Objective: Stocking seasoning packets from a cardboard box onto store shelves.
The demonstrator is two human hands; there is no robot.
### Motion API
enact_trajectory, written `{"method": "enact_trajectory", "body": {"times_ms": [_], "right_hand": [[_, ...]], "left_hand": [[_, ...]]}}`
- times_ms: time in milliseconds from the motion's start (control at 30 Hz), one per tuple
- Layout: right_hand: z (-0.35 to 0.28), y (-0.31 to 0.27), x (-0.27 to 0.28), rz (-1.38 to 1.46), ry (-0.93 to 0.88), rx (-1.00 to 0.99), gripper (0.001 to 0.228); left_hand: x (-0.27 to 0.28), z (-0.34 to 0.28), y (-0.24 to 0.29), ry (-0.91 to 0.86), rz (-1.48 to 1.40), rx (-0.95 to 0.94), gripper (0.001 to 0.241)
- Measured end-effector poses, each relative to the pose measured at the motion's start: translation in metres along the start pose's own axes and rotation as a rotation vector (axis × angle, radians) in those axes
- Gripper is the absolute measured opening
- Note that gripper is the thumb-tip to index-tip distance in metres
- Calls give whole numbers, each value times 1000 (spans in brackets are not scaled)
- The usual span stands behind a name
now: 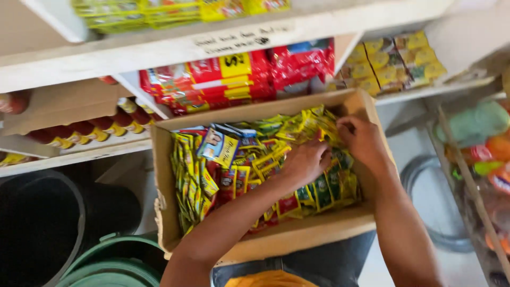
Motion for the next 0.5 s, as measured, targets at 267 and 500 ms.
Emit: {"method": "enact_trajectory", "body": {"times_ms": [267, 500], "right_hand": [[17, 3, -44, -558, 46, 320, 85], [23, 43, -63, -582, -86, 125, 34]], "left_hand": [[-40, -5, -44, -103, 71, 214, 27], [-51, 57, -117, 265, 22, 368, 54]]}}
Point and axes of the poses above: each hand's wrist, its own z-axis towards the middle knuckle, its own x-axis out of the back of the hand, y = z × x, the point moved 6 cm from there along z, towards the middle knuckle, and after that the axes turned 10 degrees about y, right-handed, at the moved point
